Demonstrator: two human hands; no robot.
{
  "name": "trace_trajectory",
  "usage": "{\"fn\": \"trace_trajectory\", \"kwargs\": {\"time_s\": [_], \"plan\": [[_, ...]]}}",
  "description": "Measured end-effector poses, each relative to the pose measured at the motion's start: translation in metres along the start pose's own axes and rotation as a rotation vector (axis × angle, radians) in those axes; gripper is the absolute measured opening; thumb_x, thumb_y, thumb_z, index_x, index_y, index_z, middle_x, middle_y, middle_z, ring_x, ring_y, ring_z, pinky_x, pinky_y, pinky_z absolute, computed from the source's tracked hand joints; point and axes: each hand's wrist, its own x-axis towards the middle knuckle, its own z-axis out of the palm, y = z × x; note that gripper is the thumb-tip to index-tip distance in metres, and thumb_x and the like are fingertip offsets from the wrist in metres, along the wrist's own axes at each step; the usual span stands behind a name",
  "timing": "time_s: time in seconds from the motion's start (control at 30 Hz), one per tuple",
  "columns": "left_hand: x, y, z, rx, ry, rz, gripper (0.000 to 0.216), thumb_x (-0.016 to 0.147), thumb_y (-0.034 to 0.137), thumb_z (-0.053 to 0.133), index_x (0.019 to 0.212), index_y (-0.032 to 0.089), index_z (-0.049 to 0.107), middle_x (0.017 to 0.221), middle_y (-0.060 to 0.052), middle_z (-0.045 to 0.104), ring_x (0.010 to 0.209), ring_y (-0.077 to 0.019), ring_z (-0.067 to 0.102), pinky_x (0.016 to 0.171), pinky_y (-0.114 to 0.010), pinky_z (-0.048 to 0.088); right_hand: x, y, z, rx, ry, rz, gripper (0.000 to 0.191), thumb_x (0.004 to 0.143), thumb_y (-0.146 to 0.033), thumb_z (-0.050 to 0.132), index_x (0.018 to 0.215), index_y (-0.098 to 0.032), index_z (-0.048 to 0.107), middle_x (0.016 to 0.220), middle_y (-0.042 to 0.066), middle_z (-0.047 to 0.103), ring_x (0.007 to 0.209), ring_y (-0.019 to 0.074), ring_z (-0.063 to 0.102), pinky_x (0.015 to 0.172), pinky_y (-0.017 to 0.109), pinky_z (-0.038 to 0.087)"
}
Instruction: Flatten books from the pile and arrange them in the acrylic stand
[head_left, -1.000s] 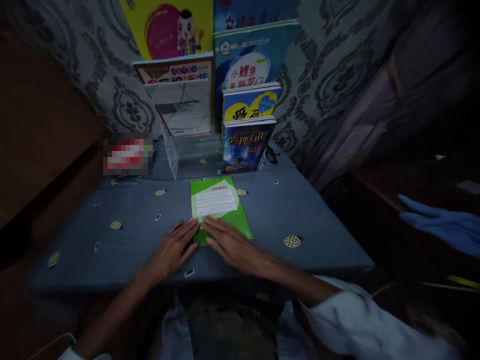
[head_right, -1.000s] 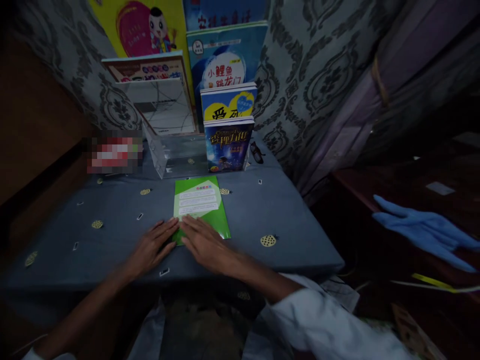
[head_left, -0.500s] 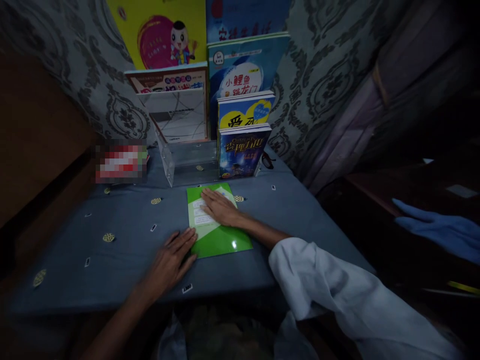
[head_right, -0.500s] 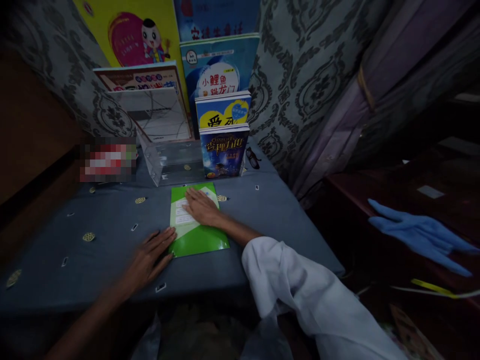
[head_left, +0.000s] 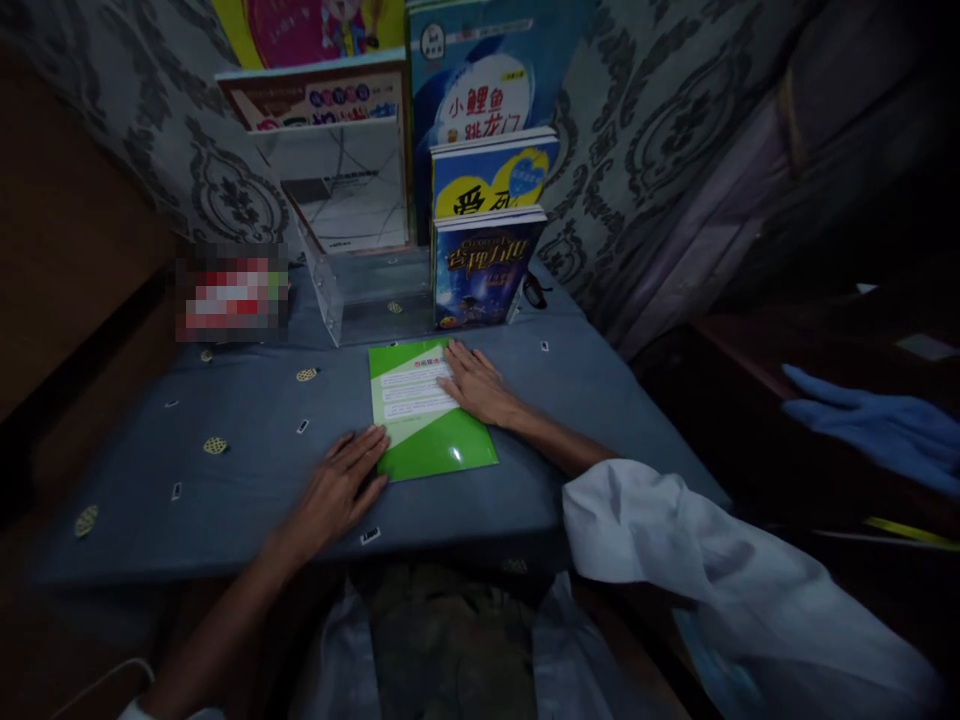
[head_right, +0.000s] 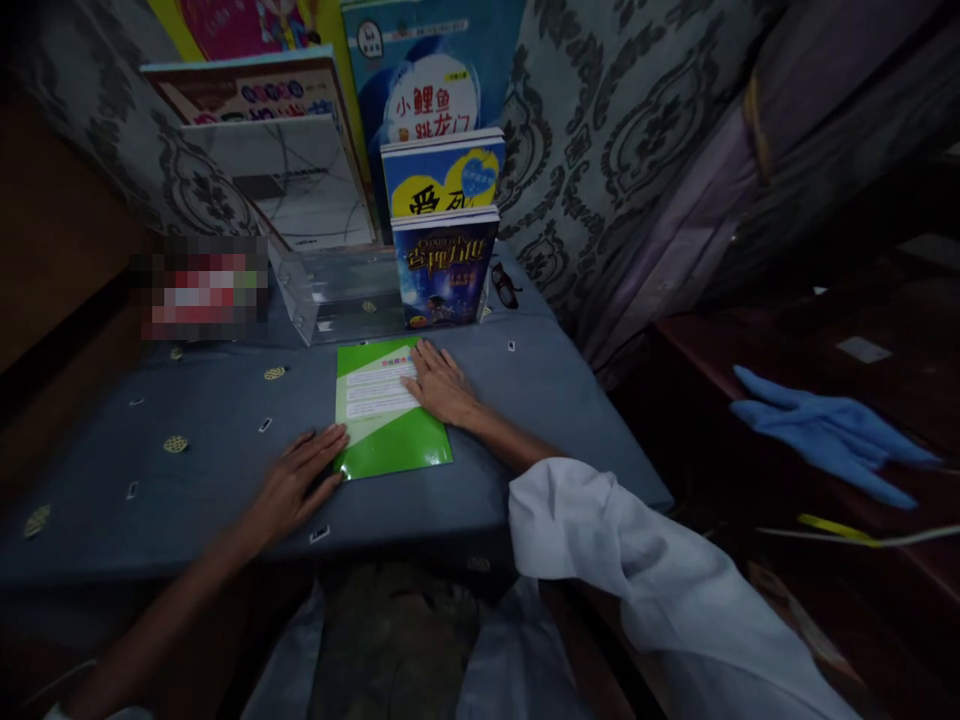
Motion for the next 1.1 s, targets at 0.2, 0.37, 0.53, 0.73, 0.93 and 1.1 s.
{"fn": "trace_trajectory", "kwargs": {"time_s": [0.2,0.37,0.53,0.73,0.93,1.1], "plan": [[0.0,0.001,-0.001,-0.004,-0.005,0.0,0.053,0.103,0.029,0.043,0.155,0.025,0.036,0.153,-0.009,0.049,0.14,-0.0233,0.049,0.117,-0.049,0.04,-0.05,-0.02,0.002,-0.034,0.023,-0.045,0.072,0.104,-0.056,0.022,0.158,-0.008,0.029,0.164,0.018,0.028,0.154,0.028,0.02,0.126,0.051,0.018],[0.001,0.004,-0.003,0.01,-0.017,0.002,0.051,0.103,0.031,0.042,0.154,0.023,0.038,0.153,-0.011,0.049,0.142,-0.0234,0.048,0.118,-0.049,0.039,-0.085,-0.035,-0.001,-0.029,0.01,-0.119,0.071,0.104,-0.055,0.025,0.159,-0.01,0.025,0.165,0.017,0.028,0.155,0.027,0.018,0.126,0.051,0.022],[0.016,-0.002,-0.005,0.037,-0.142,-0.043,0.052,0.104,0.041,0.042,0.153,0.023,0.04,0.158,-0.01,0.043,0.148,-0.0244,0.037,0.121,-0.049,0.033,-0.091,-0.036,0.0,-0.051,0.024,-0.135,0.069,0.105,-0.053,0.024,0.158,-0.01,0.026,0.164,0.018,0.029,0.154,0.0262,0.02,0.126,0.049,0.023],[0.07,-0.032,-0.005,0.059,-0.279,-0.151,0.065,0.104,0.054,0.031,0.158,0.017,0.028,0.165,-0.012,0.026,0.155,-0.0283,0.018,0.123,-0.052,0.024,-0.089,-0.032,0.007,-0.057,0.063,-0.154,0.071,0.104,-0.054,0.027,0.161,-0.011,0.02,0.164,0.016,0.029,0.154,0.0265,0.021,0.125,0.049,0.025],[0.126,-0.066,-0.001,0.048,-0.31,-0.3,0.067,0.104,0.05,0.031,0.158,0.011,0.026,0.166,-0.014,0.02,0.156,-0.0283,0.014,0.124,-0.051,0.017,-0.091,-0.03,0.009,-0.051,0.099,-0.174,0.07,0.104,-0.053,0.031,0.162,-0.014,0.017,0.164,0.015,0.03,0.153,0.0276,0.024,0.124,0.049,0.028],[0.137,-0.075,0.009,0.079,-0.166,-0.313,0.059,0.103,0.047,0.039,0.152,0.014,0.04,0.159,-0.015,0.04,0.149,-0.0289,0.033,0.121,-0.048,0.025,-0.093,-0.032,0.004,-0.069,0.122,-0.22,0.062,0.104,-0.047,0.038,0.156,-0.013,0.034,0.16,0.017,0.039,0.15,0.0289,0.032,0.121,0.051,0.032]]}}
